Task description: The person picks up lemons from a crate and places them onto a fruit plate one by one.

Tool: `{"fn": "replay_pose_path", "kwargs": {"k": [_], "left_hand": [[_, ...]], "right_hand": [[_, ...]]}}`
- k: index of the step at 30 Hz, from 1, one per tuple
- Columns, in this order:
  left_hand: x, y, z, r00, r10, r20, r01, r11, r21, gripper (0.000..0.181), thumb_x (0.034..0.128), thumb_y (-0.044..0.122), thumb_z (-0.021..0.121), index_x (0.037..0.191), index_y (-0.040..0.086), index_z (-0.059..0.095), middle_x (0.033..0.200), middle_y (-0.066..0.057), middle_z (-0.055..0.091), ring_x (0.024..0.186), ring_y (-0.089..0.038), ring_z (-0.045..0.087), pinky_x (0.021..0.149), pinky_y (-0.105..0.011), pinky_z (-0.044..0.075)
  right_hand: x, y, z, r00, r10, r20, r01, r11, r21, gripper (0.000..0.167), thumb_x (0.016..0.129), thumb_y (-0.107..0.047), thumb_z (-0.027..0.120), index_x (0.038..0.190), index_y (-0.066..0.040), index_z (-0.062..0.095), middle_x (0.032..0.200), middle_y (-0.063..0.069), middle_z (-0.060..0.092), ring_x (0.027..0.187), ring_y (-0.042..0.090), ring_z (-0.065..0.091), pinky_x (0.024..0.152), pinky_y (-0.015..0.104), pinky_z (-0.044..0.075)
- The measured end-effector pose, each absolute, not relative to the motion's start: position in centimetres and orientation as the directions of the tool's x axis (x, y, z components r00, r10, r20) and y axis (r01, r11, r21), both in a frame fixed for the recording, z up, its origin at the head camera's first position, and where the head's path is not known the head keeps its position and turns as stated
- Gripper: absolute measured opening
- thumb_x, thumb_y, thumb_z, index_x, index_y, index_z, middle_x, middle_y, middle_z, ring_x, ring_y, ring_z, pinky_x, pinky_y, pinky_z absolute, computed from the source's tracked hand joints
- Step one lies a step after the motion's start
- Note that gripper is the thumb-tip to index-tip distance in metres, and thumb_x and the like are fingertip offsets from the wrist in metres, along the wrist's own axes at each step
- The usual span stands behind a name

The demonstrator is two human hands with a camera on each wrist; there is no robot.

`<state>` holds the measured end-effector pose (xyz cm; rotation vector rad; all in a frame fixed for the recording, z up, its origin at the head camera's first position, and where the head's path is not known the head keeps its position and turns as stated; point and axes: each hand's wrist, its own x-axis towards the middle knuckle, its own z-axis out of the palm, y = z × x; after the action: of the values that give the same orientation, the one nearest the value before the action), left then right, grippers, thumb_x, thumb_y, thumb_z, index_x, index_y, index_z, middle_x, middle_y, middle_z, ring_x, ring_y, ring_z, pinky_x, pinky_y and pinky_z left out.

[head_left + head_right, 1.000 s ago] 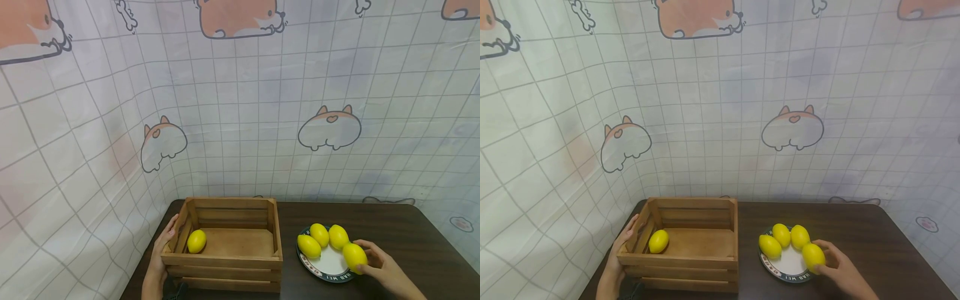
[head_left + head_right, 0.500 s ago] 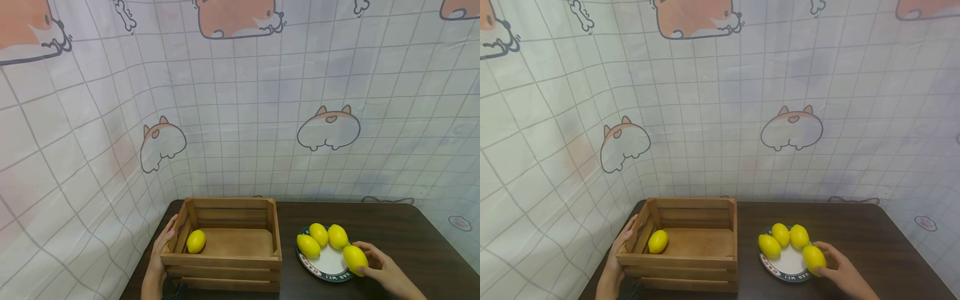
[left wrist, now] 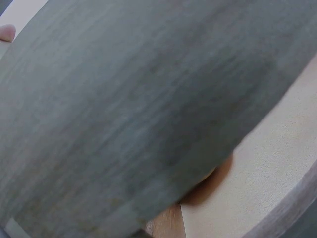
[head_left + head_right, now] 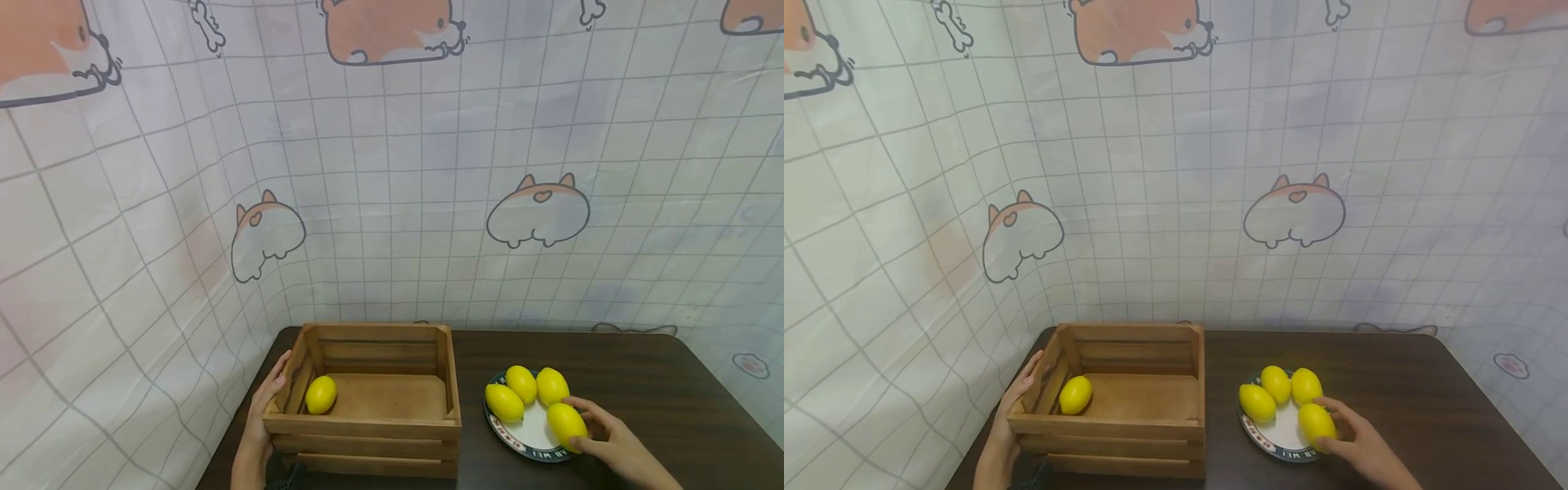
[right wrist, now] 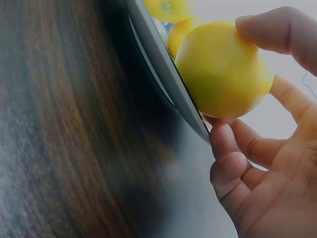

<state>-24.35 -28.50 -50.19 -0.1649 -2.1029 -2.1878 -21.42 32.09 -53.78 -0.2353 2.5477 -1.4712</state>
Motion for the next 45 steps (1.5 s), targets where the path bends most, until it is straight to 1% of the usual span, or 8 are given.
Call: {"fn": "replay_pose_path", "kwargs": {"k": [5,9,14,19,21,26,35,45], "left_hand": [[-24.4,-28.5,-50.2,-0.989,0.002,0.151,0.151,-0.044,0.988,0.058,0.1078,0.036,0.038,0.163,0.021,0.029,0.172,-0.007,0.016,0.157,-0.039,0.011,0.117,-0.078,0.006],[-24.4,-28.5,-50.2,-0.989,0.004,0.146,0.146,-0.047,0.988,0.059,0.1076,0.036,0.038,0.163,0.02,0.028,0.172,-0.008,0.016,0.156,-0.039,0.012,0.118,-0.078,0.006],[-24.4,-28.6,-50.2,-0.99,0.004,0.144,0.144,-0.048,0.988,0.059,0.1074,0.036,0.038,0.163,0.02,0.028,0.172,-0.008,0.017,0.156,-0.039,0.012,0.118,-0.077,0.007],[-24.4,-28.5,-50.2,-0.989,0.004,0.151,0.15,-0.051,0.987,0.059,0.1073,0.036,0.038,0.163,0.02,0.028,0.172,-0.009,0.016,0.155,-0.039,0.013,0.117,-0.078,0.007],[-24.4,-28.5,-50.2,-0.988,0.004,0.152,0.151,-0.052,0.987,0.058,0.1074,0.036,0.038,0.163,0.021,0.029,0.172,-0.009,0.016,0.156,-0.039,0.013,0.118,-0.077,0.007],[-24.4,-28.5,-50.2,-0.988,0.007,0.154,0.153,-0.055,0.987,0.057,0.1075,0.036,0.038,0.163,0.024,0.03,0.172,-0.009,0.016,0.156,-0.039,0.013,0.118,-0.078,0.007],[-24.4,-28.6,-50.3,-0.988,0.012,0.154,0.153,-0.059,0.986,0.057,0.1078,0.036,0.038,0.163,0.025,0.03,0.172,-0.009,0.016,0.156,-0.04,0.012,0.117,-0.078,0.006],[-24.4,-28.6,-50.4,-0.989,0.012,0.148,0.147,-0.055,0.988,0.055,0.1081,0.037,0.038,0.162,0.028,0.031,0.172,-0.008,0.017,0.157,-0.039,0.011,0.117,-0.079,0.006]], "right_hand": [[-21.6,31.6,-53.9,-0.973,-0.213,-0.087,-0.043,0.541,-0.84,0.069,0.098,-0.022,0.068,0.153,0.004,0.035,0.113,0.015,0.065,0.082,0.009,0.055,0.07,0.024,0.05],[-21.6,31.3,-54.0,-0.973,-0.224,-0.049,-0.085,0.552,-0.83,0.067,0.098,-0.022,0.068,0.151,0.004,0.037,0.113,0.016,0.066,0.077,0.009,0.051,0.065,0.024,0.045],[-21.6,30.9,-54.0,-0.973,-0.23,-0.022,-0.112,0.554,-0.825,0.065,0.098,-0.023,0.069,0.15,0.002,0.04,0.116,0.019,0.066,0.075,0.009,0.049,0.063,0.024,0.043],[-21.7,30.7,-54.0,-0.978,-0.203,-0.044,-0.086,0.585,-0.806,0.067,0.096,-0.028,0.071,0.152,-0.003,0.044,0.126,0.022,0.064,0.08,0.009,0.051,0.066,0.025,0.043],[-21.6,30.7,-54.0,-0.977,-0.207,-0.042,-0.09,0.588,-0.804,0.067,0.096,-0.028,0.071,0.151,-0.002,0.045,0.127,0.022,0.063,0.083,0.009,0.051,0.066,0.025,0.044],[-21.6,30.8,-54.2,-0.974,-0.226,-0.023,-0.117,0.587,-0.801,0.062,0.097,-0.025,0.07,0.148,0.003,0.047,0.123,0.019,0.064,0.083,0.007,0.048,0.065,0.025,0.044],[-21.5,30.7,-54.0,-0.983,-0.182,-0.03,-0.089,0.613,-0.785,0.06,0.095,-0.025,0.073,0.145,0.0,0.052,0.122,0.015,0.066,0.083,0.008,0.045,0.067,0.025,0.041],[-21.4,31.1,-53.7,-0.984,-0.174,-0.02,-0.091,0.607,-0.79,0.058,0.095,-0.023,0.073,0.143,0.001,0.053,0.119,0.017,0.067,0.083,0.006,0.049,0.069,0.023,0.045]]}}
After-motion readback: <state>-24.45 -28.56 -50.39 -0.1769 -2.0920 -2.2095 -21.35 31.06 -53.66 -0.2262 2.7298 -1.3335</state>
